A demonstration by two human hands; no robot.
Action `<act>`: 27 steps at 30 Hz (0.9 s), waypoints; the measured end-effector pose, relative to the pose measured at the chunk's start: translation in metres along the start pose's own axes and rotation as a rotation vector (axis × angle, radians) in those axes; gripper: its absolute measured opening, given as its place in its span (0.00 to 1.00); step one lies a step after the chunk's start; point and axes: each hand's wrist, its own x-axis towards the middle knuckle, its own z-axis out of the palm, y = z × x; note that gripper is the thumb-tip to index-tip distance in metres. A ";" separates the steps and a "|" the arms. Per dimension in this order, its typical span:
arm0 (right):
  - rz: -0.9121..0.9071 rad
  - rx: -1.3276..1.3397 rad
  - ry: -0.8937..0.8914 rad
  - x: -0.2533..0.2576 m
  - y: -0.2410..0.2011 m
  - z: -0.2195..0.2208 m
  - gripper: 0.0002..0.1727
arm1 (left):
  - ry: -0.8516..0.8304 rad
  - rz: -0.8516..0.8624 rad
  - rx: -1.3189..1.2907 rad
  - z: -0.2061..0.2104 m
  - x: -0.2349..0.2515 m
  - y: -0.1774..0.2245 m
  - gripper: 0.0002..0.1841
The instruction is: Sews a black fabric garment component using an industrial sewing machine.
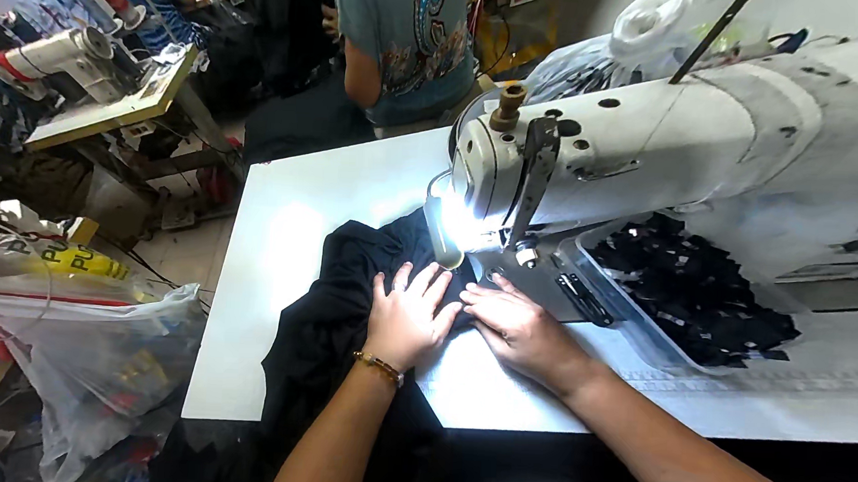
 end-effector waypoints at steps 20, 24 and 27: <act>-0.005 0.004 0.014 0.001 0.006 0.002 0.12 | 0.222 0.225 0.313 -0.060 -0.052 0.003 0.13; -0.040 0.016 -0.002 0.000 0.003 0.002 0.16 | 0.110 0.568 0.211 -0.062 -0.058 0.028 0.10; -0.158 0.001 0.028 -0.009 -0.011 0.001 0.14 | 0.011 0.665 -0.041 -0.056 -0.049 0.040 0.13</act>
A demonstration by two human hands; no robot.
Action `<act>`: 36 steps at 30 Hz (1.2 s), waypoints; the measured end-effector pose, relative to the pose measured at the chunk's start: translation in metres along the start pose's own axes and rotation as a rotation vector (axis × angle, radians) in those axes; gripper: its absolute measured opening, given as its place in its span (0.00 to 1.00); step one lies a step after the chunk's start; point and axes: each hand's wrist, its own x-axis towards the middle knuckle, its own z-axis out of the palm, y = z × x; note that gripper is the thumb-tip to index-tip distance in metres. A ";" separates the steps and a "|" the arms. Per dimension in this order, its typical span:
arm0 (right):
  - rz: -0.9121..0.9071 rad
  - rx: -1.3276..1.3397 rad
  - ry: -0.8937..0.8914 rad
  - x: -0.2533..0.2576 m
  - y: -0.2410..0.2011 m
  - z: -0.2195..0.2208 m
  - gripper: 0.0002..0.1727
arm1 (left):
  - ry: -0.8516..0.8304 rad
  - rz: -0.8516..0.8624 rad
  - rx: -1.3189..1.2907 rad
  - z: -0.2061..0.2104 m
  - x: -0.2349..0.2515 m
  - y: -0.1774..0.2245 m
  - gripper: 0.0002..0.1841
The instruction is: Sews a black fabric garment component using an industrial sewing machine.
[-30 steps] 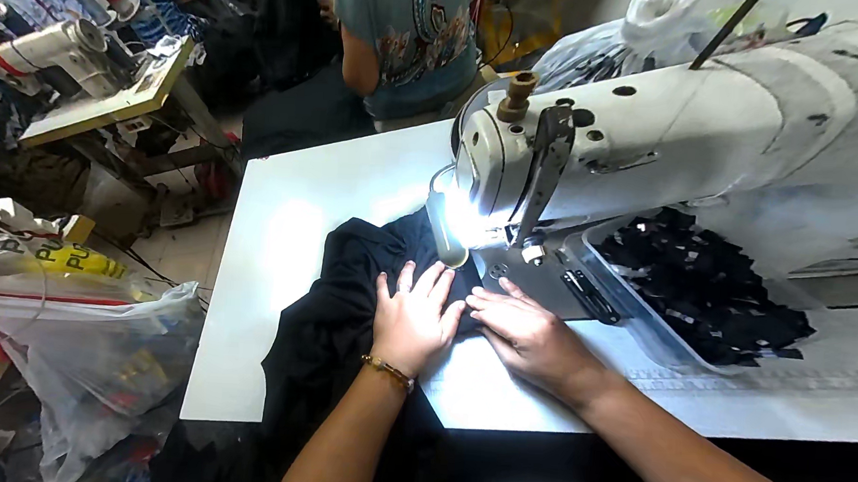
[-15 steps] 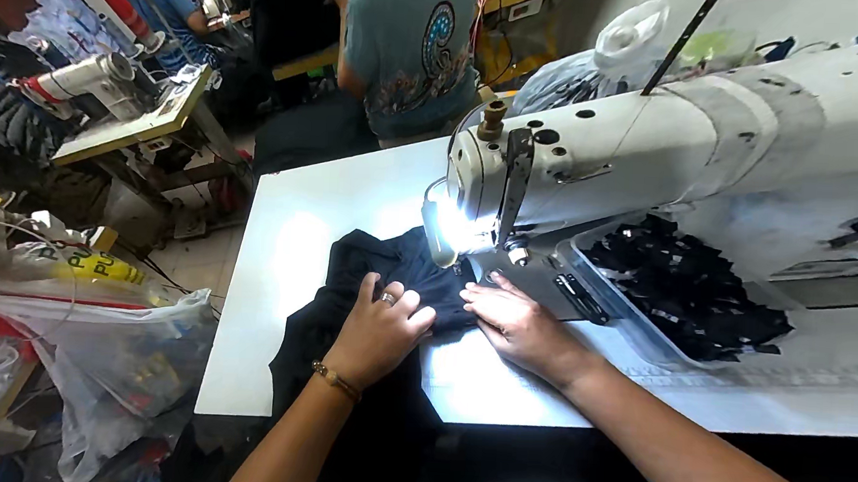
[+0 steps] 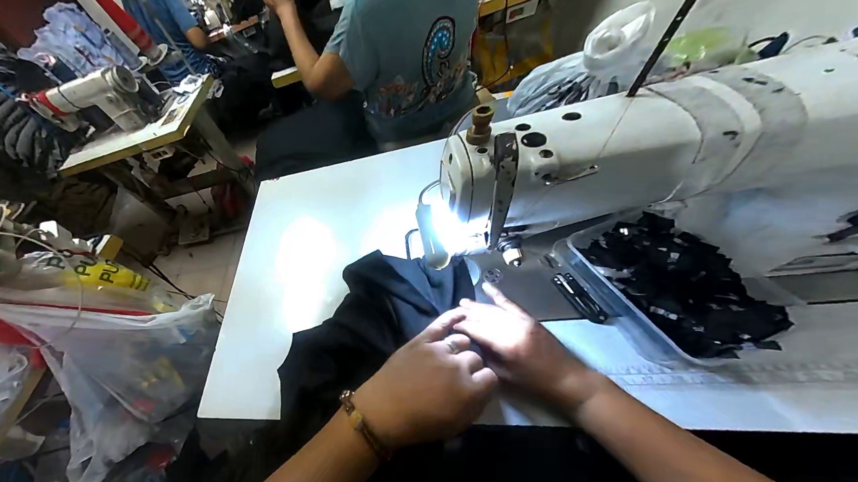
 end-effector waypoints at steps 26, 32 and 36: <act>0.119 -0.002 -0.033 -0.040 -0.022 -0.019 0.16 | -0.024 -0.699 0.173 0.075 0.011 -0.021 0.28; 0.129 -0.007 -0.023 -0.027 -0.010 -0.015 0.16 | -0.064 -0.749 0.123 0.066 0.020 -0.032 0.28; 0.137 -0.004 -0.032 -0.020 -0.004 -0.013 0.16 | -0.043 -0.764 0.109 0.065 0.024 -0.038 0.28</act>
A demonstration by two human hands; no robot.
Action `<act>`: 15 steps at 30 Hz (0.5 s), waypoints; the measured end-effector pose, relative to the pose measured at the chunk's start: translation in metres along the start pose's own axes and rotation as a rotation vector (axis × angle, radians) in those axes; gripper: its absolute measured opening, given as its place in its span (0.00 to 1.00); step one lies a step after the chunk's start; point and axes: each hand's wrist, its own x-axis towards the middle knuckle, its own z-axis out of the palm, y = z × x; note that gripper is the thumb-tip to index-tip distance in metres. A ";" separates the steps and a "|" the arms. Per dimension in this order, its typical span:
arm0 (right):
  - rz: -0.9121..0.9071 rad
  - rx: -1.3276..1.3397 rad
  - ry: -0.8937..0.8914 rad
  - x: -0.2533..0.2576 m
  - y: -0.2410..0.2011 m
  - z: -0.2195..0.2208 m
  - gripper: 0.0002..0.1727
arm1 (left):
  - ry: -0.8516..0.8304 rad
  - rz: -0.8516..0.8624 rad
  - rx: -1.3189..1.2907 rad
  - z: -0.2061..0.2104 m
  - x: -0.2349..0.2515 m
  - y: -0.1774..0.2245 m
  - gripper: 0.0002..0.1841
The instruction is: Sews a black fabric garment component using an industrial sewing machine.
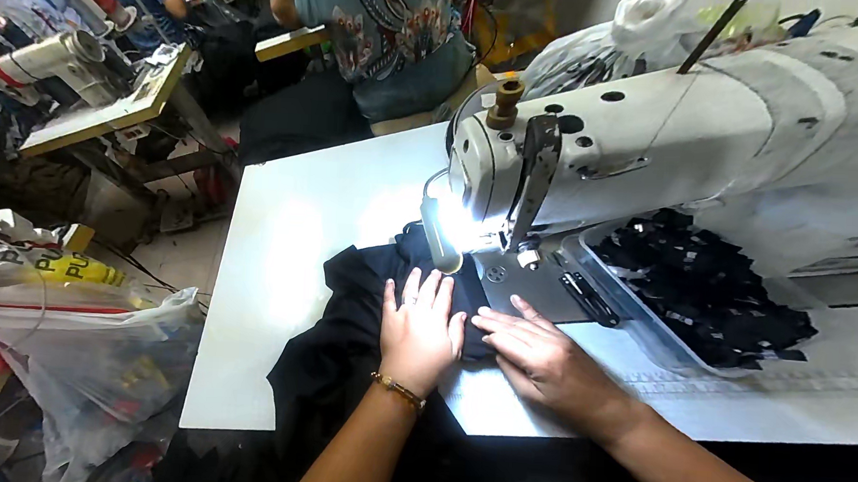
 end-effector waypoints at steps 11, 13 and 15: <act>0.039 0.012 -0.009 0.017 0.007 0.006 0.15 | -0.061 -0.047 0.011 -0.004 0.017 -0.009 0.27; 0.037 0.008 -0.014 0.020 0.009 0.006 0.15 | -0.039 -0.018 0.026 -0.006 0.016 -0.009 0.27; 0.013 -0.012 -0.022 0.019 0.010 0.006 0.15 | 0.096 0.100 -0.006 -0.003 0.006 -0.009 0.23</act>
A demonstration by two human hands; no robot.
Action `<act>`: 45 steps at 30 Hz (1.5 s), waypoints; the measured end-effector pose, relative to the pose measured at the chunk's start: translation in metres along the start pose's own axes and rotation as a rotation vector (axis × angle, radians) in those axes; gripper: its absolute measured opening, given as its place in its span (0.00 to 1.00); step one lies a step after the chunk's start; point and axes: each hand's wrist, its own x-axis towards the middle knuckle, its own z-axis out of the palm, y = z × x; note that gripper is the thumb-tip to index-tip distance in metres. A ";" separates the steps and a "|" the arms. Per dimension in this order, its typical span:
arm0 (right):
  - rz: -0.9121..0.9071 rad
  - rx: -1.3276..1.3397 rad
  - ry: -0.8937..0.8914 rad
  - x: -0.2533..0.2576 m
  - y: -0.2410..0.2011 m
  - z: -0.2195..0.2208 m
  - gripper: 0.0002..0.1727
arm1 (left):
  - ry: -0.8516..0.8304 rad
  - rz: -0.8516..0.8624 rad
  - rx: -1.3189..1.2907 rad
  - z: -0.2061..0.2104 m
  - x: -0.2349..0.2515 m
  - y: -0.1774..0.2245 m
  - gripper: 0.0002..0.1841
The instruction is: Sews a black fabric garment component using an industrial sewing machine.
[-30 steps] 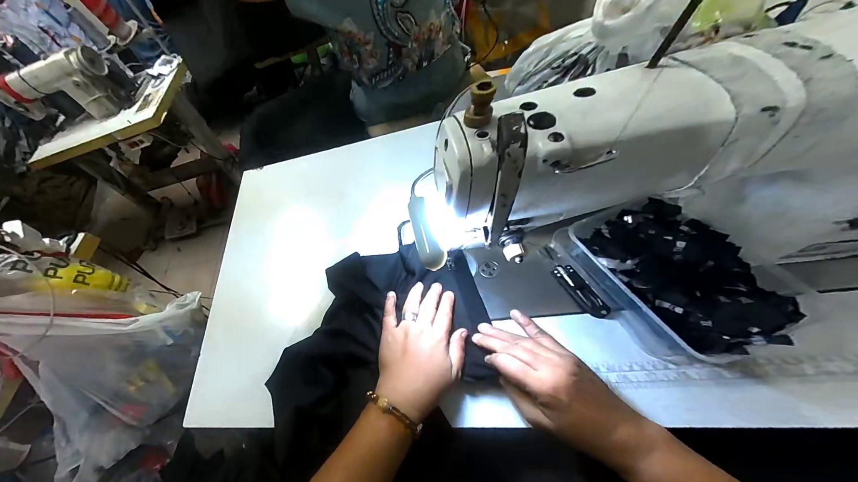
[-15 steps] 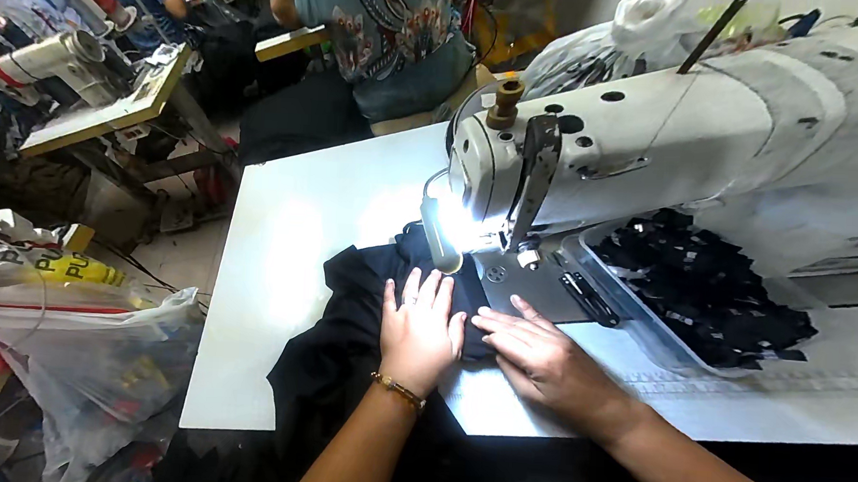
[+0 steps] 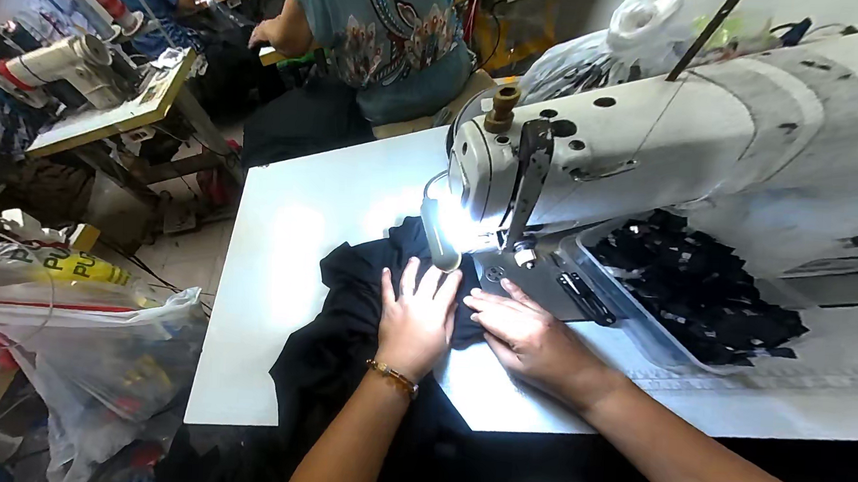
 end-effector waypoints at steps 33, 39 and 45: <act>0.089 -0.025 0.050 0.020 0.008 0.009 0.16 | -0.114 -0.078 0.032 0.003 0.011 0.002 0.25; 0.089 -0.043 0.051 0.024 0.010 0.010 0.17 | -0.120 -0.092 0.053 0.004 0.015 0.002 0.25; 0.152 -0.063 -0.063 0.015 -0.002 0.000 0.18 | -0.122 -0.097 0.042 0.002 0.015 0.004 0.26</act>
